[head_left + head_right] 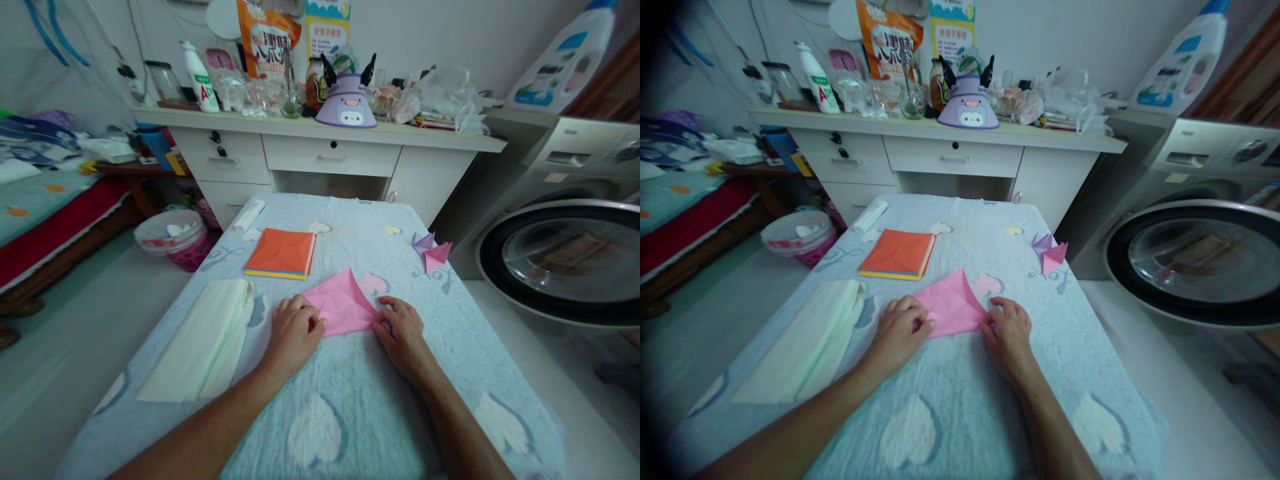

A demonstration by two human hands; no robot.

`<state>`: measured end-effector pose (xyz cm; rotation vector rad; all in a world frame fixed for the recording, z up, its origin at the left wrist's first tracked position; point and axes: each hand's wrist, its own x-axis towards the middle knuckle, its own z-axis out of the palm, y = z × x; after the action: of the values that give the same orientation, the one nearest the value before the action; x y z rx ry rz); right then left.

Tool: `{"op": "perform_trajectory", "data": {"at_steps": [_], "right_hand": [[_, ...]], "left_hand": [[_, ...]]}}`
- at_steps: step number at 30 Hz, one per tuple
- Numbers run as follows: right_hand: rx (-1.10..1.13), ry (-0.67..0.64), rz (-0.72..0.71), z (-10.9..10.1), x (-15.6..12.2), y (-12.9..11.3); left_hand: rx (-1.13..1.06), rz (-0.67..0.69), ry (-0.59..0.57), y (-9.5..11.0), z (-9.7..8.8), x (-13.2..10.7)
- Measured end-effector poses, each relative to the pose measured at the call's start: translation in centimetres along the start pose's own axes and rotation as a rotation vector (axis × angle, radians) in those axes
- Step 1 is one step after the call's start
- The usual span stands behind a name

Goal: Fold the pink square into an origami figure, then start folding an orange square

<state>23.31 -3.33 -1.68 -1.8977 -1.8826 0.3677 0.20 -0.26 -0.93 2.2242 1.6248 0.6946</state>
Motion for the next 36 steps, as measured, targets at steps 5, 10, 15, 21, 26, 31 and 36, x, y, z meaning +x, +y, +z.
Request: {"op": "perform_trajectory", "data": {"at_steps": [5,10,15,21,26,31,36], "right_hand": [[-0.004,0.002,0.0,0.03,0.01,0.01],[-0.004,0.025,-0.016,0.14,0.01,0.01],[-0.001,0.023,-0.009,0.07,0.0,-0.01],[-0.005,0.01,-0.017,0.1,0.07,0.13],[-0.002,0.014,-0.006,0.01,0.03,-0.1],[0.0,0.014,-0.003,0.0,-0.04,-0.18],[-0.011,-0.003,0.016,-0.17,0.0,-0.39]], "left_hand": [[0.038,-0.02,0.005,-0.08,0.17,0.19],[0.069,-0.033,0.011,-0.25,0.22,0.4],[0.069,-0.046,0.005,-0.09,0.05,0.5],[0.059,-0.042,0.007,-0.22,0.15,0.43],[0.066,-0.029,0.002,-0.3,0.21,0.44],[0.062,-0.045,-0.015,-0.21,0.06,0.54],[0.053,-0.062,-0.026,-0.3,0.06,0.55]]}}
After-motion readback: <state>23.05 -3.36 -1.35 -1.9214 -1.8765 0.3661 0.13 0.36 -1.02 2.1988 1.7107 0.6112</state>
